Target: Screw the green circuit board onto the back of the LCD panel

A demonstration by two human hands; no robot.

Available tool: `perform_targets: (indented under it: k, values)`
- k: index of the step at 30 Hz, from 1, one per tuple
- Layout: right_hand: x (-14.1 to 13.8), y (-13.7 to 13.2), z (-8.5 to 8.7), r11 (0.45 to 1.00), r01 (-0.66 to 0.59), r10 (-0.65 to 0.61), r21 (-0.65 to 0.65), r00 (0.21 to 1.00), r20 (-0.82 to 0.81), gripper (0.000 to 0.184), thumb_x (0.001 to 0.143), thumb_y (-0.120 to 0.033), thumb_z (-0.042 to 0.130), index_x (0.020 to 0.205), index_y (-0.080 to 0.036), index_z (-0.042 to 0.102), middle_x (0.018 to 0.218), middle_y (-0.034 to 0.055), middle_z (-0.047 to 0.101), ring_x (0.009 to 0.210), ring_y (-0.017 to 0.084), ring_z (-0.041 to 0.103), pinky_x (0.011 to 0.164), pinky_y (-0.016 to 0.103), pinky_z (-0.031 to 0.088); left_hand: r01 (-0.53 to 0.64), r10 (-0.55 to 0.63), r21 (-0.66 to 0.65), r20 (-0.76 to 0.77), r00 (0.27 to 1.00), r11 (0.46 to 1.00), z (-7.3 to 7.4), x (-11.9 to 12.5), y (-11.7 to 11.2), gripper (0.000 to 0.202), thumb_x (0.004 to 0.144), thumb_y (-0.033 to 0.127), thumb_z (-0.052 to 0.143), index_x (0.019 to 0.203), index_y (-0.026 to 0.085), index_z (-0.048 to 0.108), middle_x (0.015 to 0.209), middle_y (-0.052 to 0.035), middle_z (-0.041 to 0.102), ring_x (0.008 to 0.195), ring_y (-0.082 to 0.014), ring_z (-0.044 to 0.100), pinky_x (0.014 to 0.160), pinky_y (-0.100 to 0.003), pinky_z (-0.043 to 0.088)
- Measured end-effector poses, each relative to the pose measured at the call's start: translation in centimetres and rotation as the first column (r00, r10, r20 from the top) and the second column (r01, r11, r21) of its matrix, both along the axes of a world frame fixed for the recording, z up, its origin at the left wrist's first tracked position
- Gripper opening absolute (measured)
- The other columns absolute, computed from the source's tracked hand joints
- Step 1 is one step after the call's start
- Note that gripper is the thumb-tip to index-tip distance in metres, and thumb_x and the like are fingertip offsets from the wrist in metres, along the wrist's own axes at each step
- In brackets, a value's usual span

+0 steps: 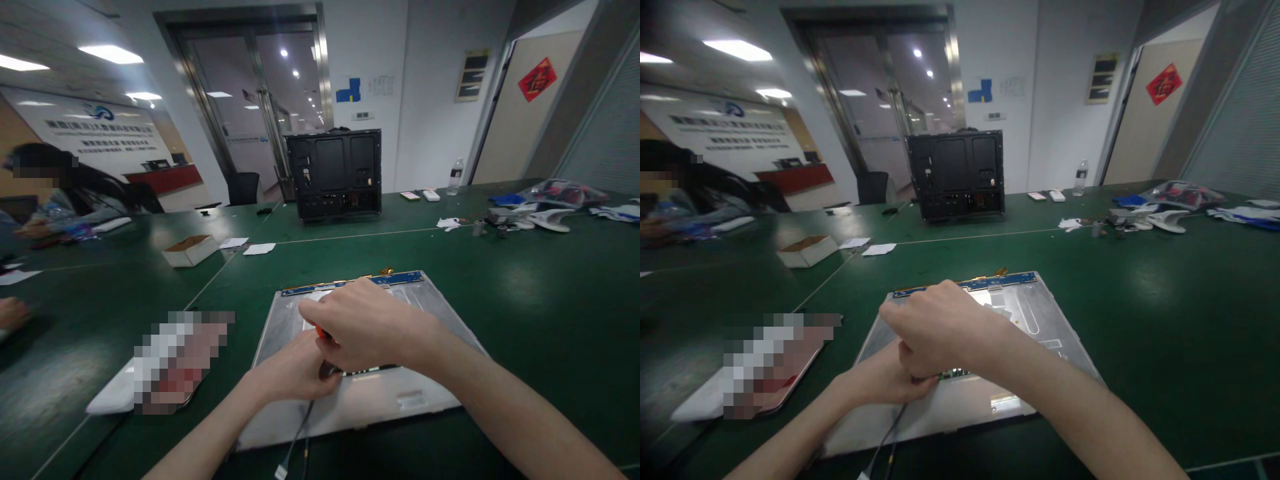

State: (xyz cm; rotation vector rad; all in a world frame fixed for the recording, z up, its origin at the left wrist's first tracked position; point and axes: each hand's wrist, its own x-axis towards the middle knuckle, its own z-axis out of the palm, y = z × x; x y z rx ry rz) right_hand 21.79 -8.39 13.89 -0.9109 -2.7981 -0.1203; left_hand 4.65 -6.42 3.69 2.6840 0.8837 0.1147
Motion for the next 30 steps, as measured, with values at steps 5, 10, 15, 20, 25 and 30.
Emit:
perform_targets:
  k: [5,10,15,20,25,30]
  values:
    - [-0.01,-0.04,-0.04,1.000,-0.003,0.003,0.005,1.000,-0.008,0.018,0.079,-0.025,0.056,0.094,-0.016,0.059,0.076,0.0051,0.069,0.056,0.015,0.057,0.045,0.028,0.017,0.004,-0.004,0.000,0.027,1.000,1.000,-0.16,0.01,-0.11,0.003,0.071,0.015,0.051,0.069,0.018,0.051,0.067,0.0000,0.060,0.062,-0.0149,0.053,0.057,-0.024,0.040]
    - [0.02,0.04,-0.02,1.000,0.016,-0.016,-0.002,1.000,-0.006,0.016,0.084,-0.031,0.056,0.089,-0.016,0.062,0.078,0.0058,0.070,0.060,0.016,0.059,0.045,0.028,0.018,0.006,-0.006,0.028,0.010,1.000,1.000,0.08,0.01,-0.28,0.009,0.073,0.016,0.049,0.064,0.018,0.049,0.060,0.0010,0.055,0.056,-0.0139,0.048,0.053,-0.024,0.036]
    - [0.15,0.23,-0.05,1.000,-0.001,0.001,-0.028,1.000,-0.006,0.014,0.085,-0.030,0.057,0.087,-0.016,0.061,0.082,0.0044,0.069,0.065,0.015,0.059,0.047,0.027,0.021,0.017,-0.016,0.012,-0.015,1.000,1.000,0.34,0.04,-0.19,0.007,0.074,0.017,0.047,0.069,0.018,0.052,0.065,-0.0002,0.059,0.059,-0.0151,0.051,0.057,-0.026,0.040]
    - [0.38,0.21,0.27,0.996,-0.061,0.062,-0.071,0.998,0.013,0.014,0.081,-0.019,0.056,0.095,-0.017,0.057,0.090,0.0042,0.068,0.069,0.015,0.058,0.046,0.026,0.023,0.021,-0.021,0.002,0.016,1.000,1.000,0.39,0.06,-0.10,0.001,0.072,0.019,0.050,0.071,0.019,0.050,0.069,-0.0011,0.060,0.063,-0.0168,0.053,0.059,-0.027,0.040]
    - [0.41,0.22,0.42,0.987,-0.119,0.121,-0.109,0.993,0.014,0.021,0.079,-0.014,0.055,0.100,-0.017,0.053,0.093,0.0039,0.066,0.069,0.015,0.058,0.045,0.026,0.024,-0.009,0.009,-0.030,0.001,1.000,1.000,0.38,-0.05,-0.16,0.002,0.070,0.019,0.051,0.070,0.019,0.049,0.067,0.0002,0.056,0.062,-0.0161,0.050,0.057,-0.027,0.036]
    - [0.35,0.17,0.33,0.988,-0.112,0.113,-0.106,0.993,0.011,0.018,0.079,-0.015,0.054,0.097,-0.016,0.053,0.092,0.0053,0.065,0.070,0.016,0.058,0.046,0.026,0.026,-0.004,0.002,-0.063,-0.020,1.000,0.998,0.11,-0.20,0.02,0.001,0.072,0.019,0.049,0.072,0.018,0.050,0.070,-0.0004,0.056,0.063,-0.0160,0.051,0.058,-0.027,0.035]
